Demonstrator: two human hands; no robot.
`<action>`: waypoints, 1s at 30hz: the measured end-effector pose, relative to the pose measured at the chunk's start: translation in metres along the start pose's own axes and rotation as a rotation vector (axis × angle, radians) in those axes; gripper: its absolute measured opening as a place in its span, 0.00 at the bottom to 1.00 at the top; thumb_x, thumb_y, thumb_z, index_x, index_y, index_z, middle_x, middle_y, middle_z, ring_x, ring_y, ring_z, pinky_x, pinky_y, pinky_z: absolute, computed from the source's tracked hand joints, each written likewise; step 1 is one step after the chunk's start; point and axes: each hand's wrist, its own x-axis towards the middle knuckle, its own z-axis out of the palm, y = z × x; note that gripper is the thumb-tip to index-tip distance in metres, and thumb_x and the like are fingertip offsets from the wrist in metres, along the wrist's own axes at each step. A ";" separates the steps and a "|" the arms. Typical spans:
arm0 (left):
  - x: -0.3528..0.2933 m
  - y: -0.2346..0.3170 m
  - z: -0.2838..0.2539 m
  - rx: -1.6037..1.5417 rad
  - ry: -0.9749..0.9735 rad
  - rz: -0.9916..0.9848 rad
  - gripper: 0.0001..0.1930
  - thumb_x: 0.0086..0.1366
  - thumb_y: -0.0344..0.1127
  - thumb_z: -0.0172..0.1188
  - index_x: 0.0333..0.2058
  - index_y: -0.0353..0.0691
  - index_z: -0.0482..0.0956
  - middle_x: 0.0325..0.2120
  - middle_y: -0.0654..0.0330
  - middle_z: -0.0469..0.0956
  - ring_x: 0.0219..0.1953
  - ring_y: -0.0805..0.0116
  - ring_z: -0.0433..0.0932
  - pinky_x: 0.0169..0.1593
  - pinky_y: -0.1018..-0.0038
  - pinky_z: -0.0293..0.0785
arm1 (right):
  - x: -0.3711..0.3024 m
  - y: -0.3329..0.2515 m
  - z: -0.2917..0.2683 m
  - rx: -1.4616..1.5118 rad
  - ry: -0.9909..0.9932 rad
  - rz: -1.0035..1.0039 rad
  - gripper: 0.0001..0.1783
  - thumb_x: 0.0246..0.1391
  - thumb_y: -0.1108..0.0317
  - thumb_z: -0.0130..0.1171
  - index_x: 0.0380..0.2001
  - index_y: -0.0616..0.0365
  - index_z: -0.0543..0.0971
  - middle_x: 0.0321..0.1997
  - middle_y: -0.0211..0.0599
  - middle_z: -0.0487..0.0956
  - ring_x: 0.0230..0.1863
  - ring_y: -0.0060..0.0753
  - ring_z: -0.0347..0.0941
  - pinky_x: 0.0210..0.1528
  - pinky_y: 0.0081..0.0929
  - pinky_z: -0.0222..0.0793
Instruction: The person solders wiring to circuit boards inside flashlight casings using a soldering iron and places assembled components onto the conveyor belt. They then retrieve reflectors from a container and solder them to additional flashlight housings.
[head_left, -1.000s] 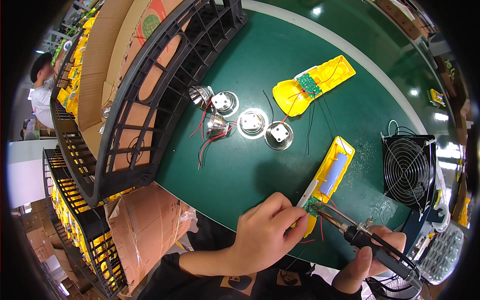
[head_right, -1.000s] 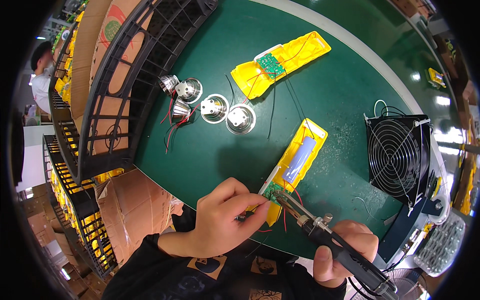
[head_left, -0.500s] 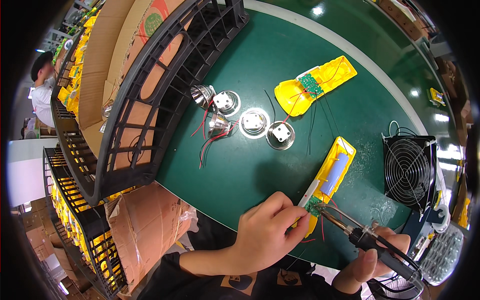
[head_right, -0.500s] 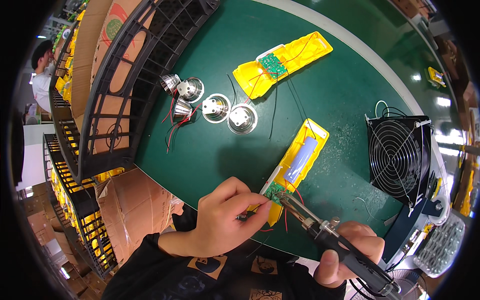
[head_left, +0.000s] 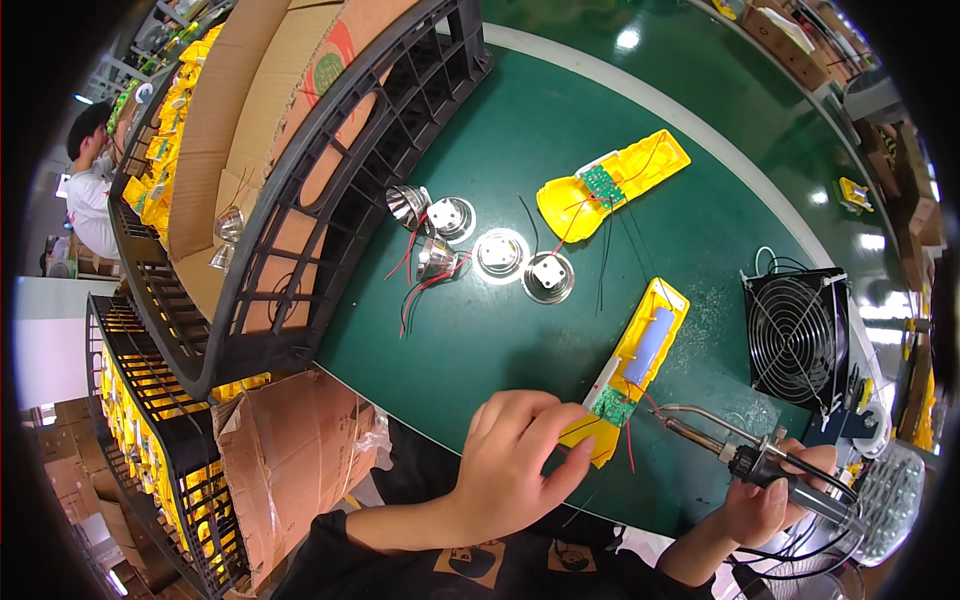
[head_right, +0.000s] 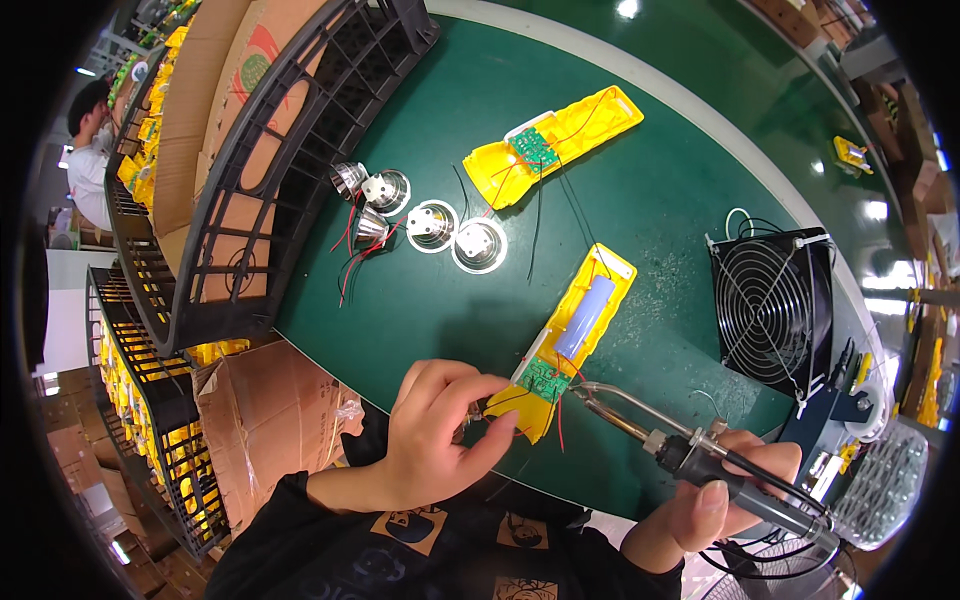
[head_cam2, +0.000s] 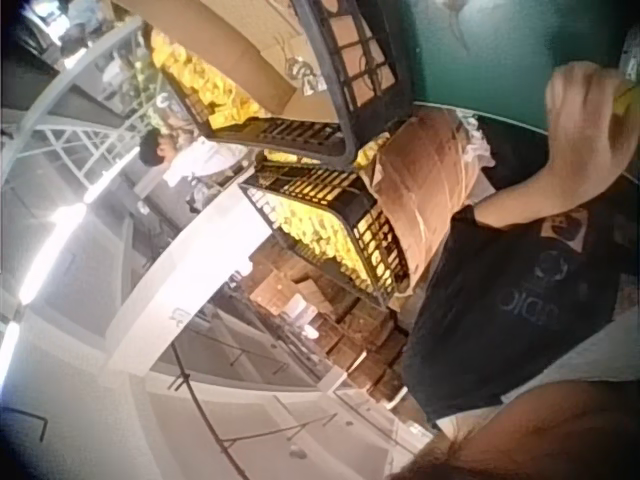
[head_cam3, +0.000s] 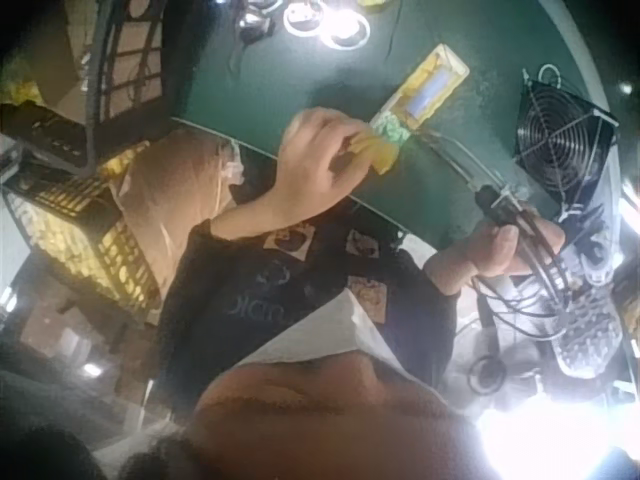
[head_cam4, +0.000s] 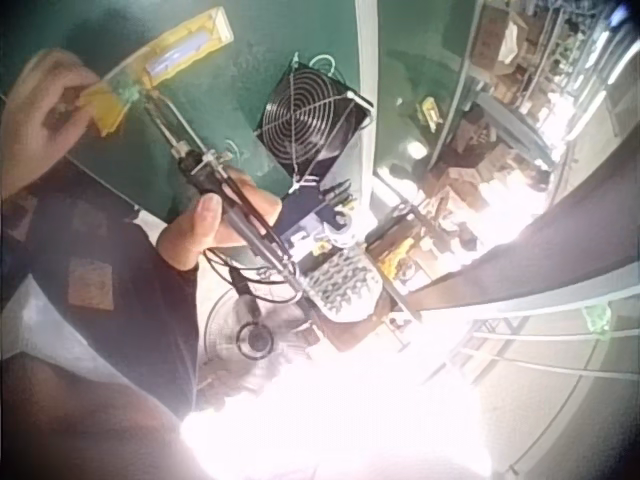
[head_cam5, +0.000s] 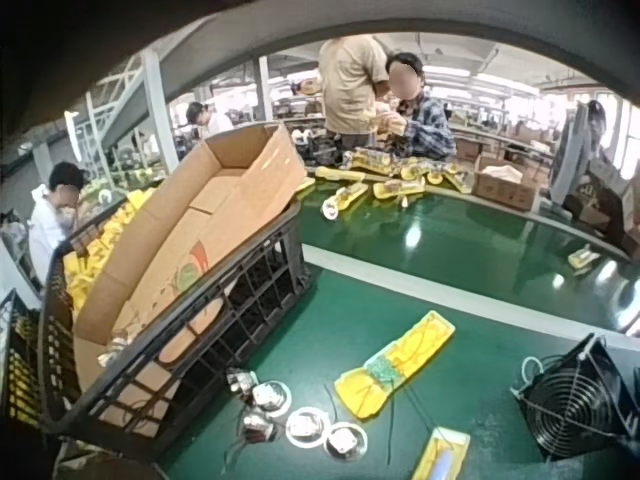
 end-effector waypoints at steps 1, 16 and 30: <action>-0.002 0.001 -0.001 0.000 0.023 0.029 0.16 0.42 0.28 0.61 0.34 0.39 0.71 0.28 0.61 0.70 0.32 0.64 0.69 0.32 0.74 0.65 | 0.000 0.001 -0.002 0.056 0.003 0.000 0.17 0.38 0.68 0.52 0.26 0.63 0.56 0.25 0.34 0.55 0.20 0.21 0.53 0.22 0.16 0.50; -0.013 0.025 0.019 0.251 -0.081 -0.003 0.37 0.38 0.48 0.65 0.47 0.38 0.62 0.36 0.59 0.66 0.43 0.61 0.62 0.49 0.59 0.50 | 0.010 -0.004 -0.012 0.201 0.086 0.065 0.17 0.39 0.65 0.55 0.23 0.63 0.59 0.24 0.31 0.55 0.19 0.18 0.53 0.21 0.14 0.50; -0.005 -0.033 -0.062 0.149 -0.229 0.306 0.29 0.37 0.43 0.67 0.42 0.47 0.71 0.40 0.65 0.68 0.46 0.60 0.64 0.50 0.60 0.58 | 0.013 0.004 -0.016 0.294 0.074 0.051 0.17 0.39 0.66 0.58 0.23 0.63 0.61 0.22 0.29 0.57 0.12 0.12 0.52 0.13 0.08 0.47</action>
